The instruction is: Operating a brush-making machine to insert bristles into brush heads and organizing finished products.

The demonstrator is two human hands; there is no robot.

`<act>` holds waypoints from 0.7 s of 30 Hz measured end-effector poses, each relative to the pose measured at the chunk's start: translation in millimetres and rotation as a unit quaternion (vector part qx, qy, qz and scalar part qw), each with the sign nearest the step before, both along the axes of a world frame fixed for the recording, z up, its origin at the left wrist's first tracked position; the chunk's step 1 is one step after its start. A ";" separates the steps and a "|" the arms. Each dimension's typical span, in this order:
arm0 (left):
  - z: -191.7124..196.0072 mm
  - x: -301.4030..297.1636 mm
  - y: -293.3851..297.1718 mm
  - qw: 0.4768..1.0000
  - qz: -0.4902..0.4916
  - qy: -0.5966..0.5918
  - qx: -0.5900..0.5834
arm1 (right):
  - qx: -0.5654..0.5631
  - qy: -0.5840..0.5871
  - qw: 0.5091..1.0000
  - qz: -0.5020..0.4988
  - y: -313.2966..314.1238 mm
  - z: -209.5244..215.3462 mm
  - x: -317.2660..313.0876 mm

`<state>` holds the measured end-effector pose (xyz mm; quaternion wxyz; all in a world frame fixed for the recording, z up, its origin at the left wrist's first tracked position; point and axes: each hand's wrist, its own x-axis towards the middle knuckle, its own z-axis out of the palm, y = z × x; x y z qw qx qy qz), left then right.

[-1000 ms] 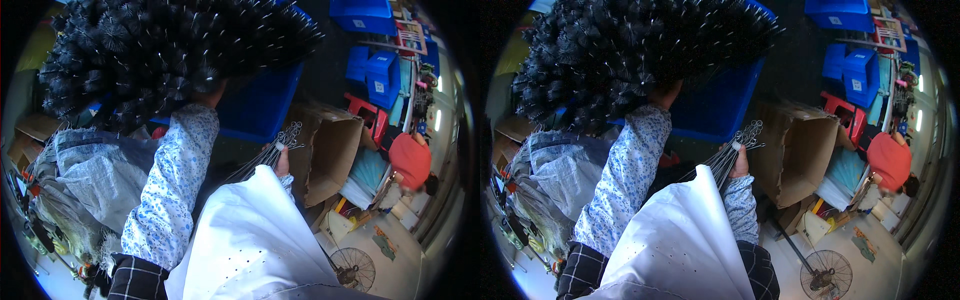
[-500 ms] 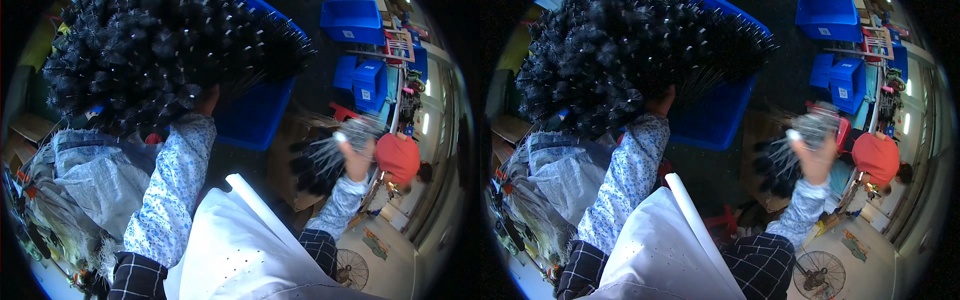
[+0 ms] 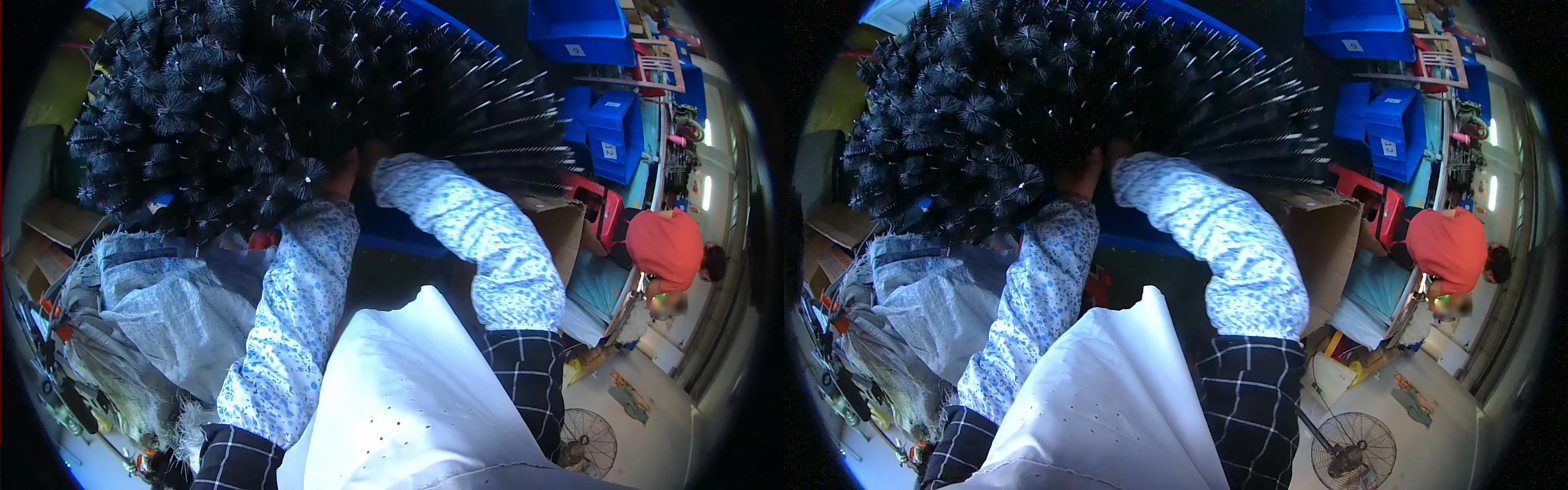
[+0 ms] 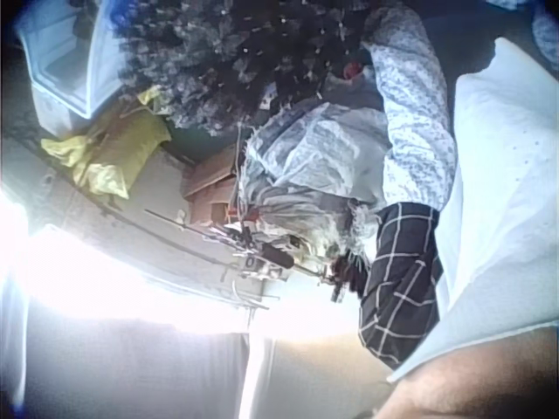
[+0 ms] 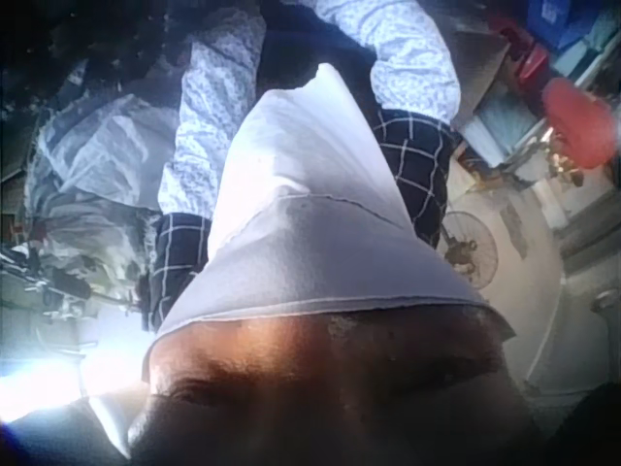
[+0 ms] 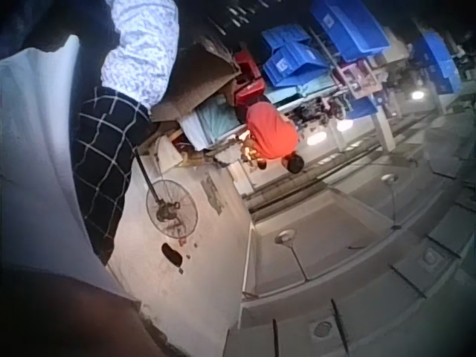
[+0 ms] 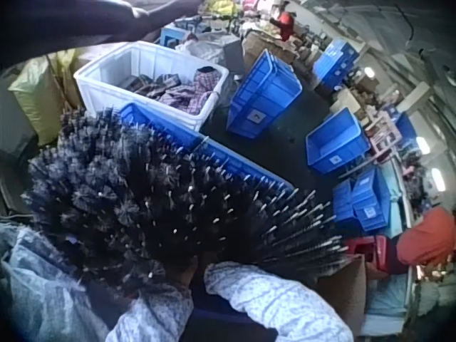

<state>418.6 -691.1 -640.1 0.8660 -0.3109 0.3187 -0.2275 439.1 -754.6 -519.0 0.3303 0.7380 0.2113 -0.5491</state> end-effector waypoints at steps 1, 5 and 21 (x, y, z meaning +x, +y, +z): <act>-5.2 -1.5 4.6 0.999 0.014 0.019 -0.021 | 0.016 -0.014 1.000 -0.003 15.7 -8.2 1.5; 36.4 4.3 16.7 0.783 -0.270 -0.276 0.487 | 0.046 -0.059 0.996 -0.041 31.3 -17.1 -13.1; 183.0 -0.2 77.7 0.845 -0.431 -0.173 0.264 | 0.165 -0.257 0.935 -0.181 23.7 -0.2 -29.1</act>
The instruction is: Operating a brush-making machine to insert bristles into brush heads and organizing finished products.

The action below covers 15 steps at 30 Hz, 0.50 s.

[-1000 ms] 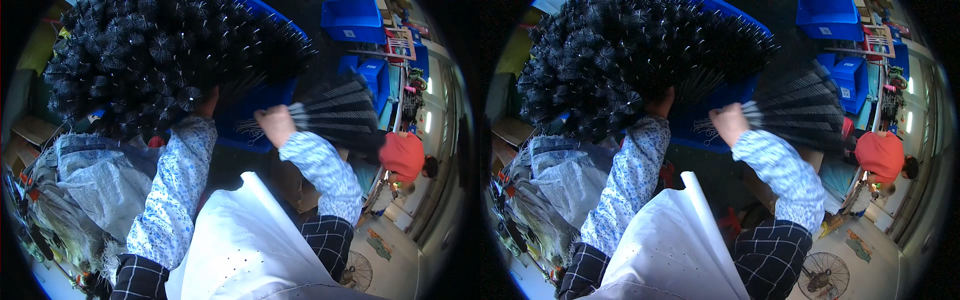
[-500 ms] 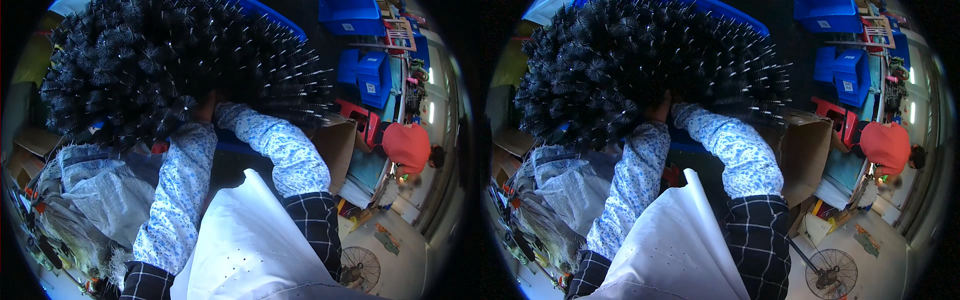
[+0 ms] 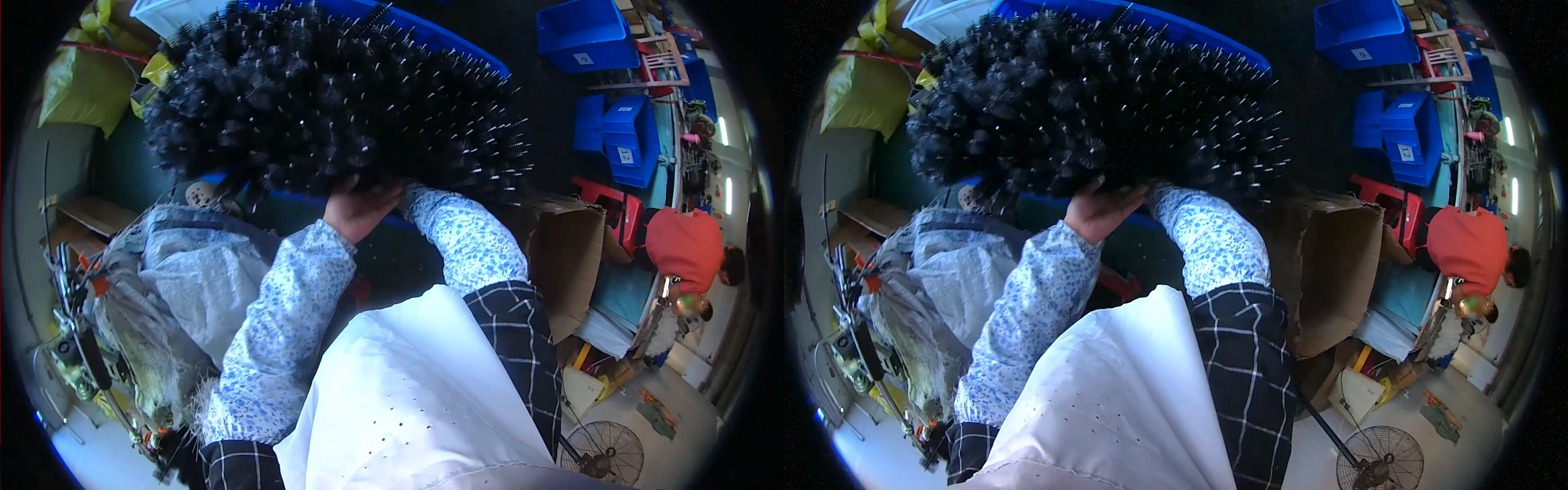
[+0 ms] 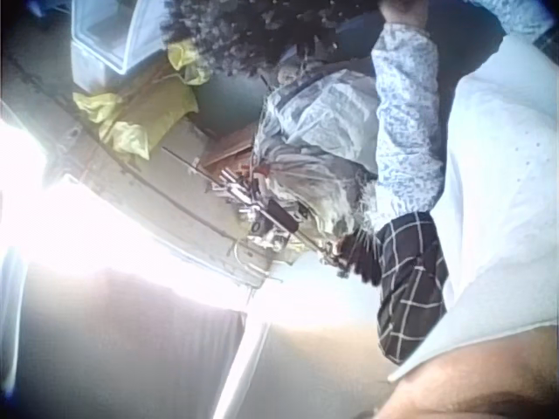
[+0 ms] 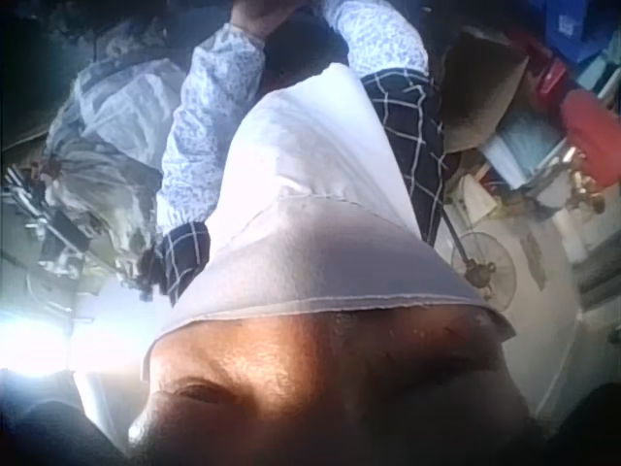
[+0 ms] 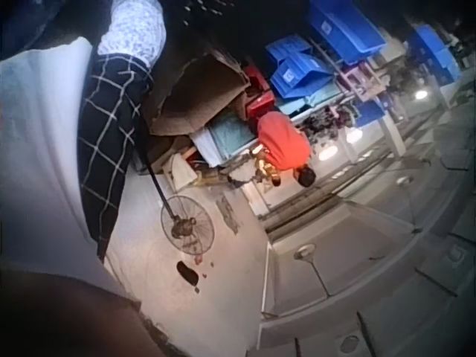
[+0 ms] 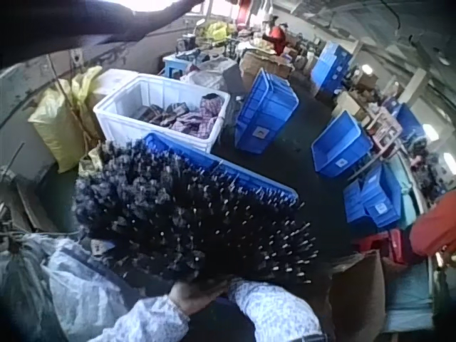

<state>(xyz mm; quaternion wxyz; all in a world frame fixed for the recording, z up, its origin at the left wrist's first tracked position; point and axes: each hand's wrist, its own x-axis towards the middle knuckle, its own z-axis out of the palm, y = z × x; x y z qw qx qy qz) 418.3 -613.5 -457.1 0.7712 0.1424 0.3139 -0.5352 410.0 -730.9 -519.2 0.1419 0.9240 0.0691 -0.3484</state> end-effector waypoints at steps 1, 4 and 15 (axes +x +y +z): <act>30.7 5.0 11.3 0.989 -0.044 0.131 0.046 | 0.011 -0.021 1.000 -0.012 2.3 3.8 0.8; 112.4 17.1 51.9 0.981 -0.158 -0.074 0.088 | 0.042 -0.077 0.995 -0.055 1.4 13.2 0.7; 291.5 -15.1 350.9 0.650 -0.263 -0.539 0.466 | 0.344 -0.020 0.924 -0.165 -11.7 128.4 -21.2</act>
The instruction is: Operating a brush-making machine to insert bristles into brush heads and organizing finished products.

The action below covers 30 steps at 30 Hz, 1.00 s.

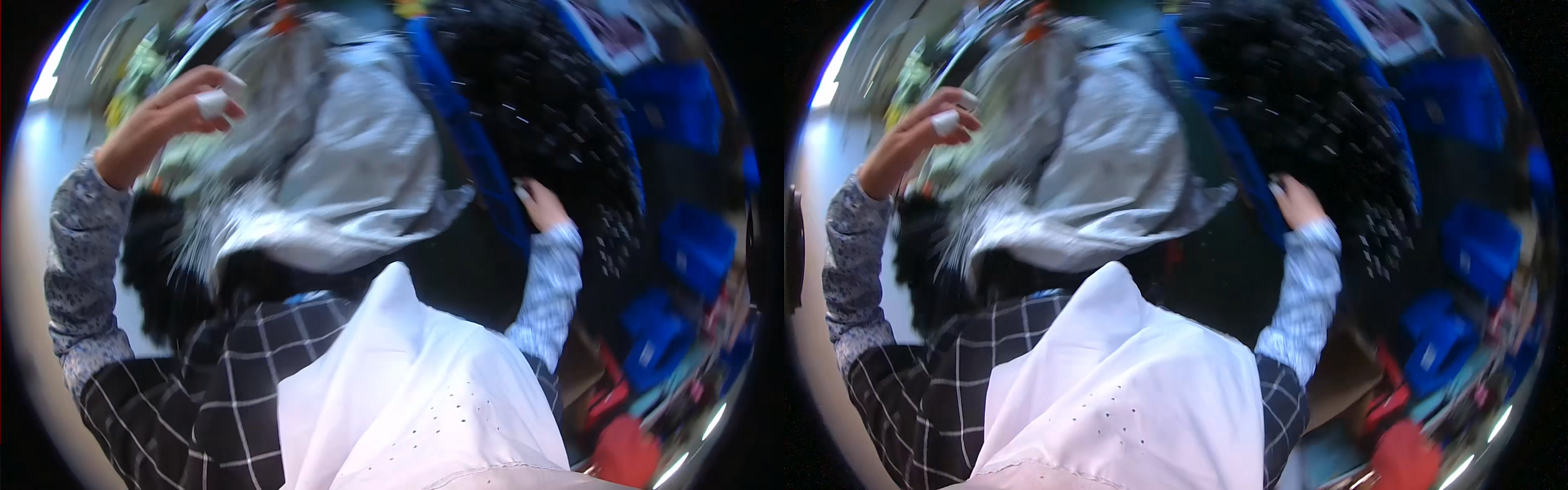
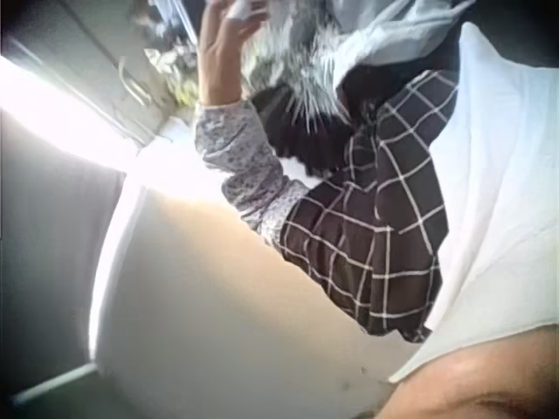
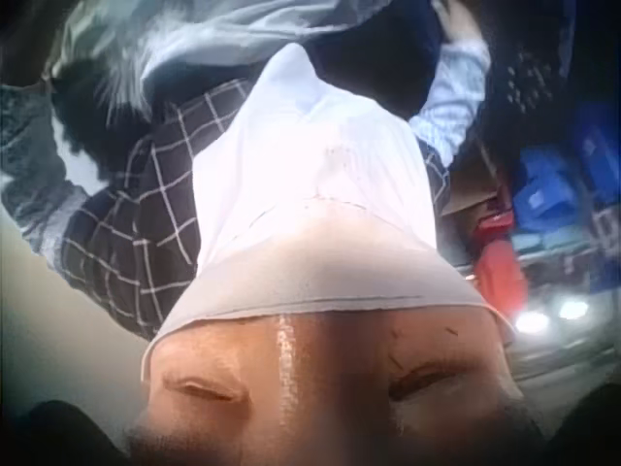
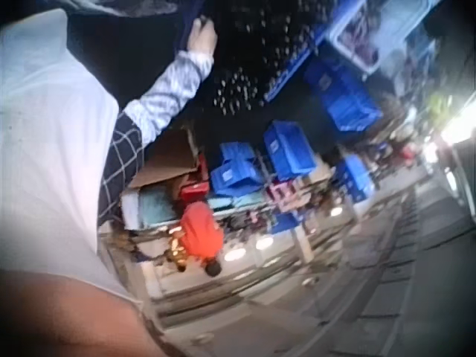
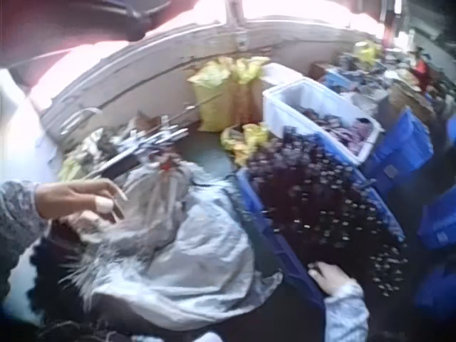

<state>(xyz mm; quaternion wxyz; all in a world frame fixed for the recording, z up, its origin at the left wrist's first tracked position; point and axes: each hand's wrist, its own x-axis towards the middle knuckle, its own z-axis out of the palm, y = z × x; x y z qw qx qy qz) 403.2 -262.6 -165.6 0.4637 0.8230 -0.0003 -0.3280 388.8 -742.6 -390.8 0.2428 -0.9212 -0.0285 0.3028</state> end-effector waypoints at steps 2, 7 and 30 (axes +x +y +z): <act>19.8 -60.7 53.8 0.992 0.035 -0.082 0.084 | 0.144 -0.016 0.988 0.055 26.1 55.7 -7.0; 51.2 -207.7 127.3 0.907 0.216 -0.105 0.346 | 0.258 -0.140 0.921 0.257 179.0 107.9 15.4; -146.8 -431.5 213.2 0.726 0.685 0.014 0.060 | 0.295 0.174 0.775 0.531 548.9 55.5 -97.8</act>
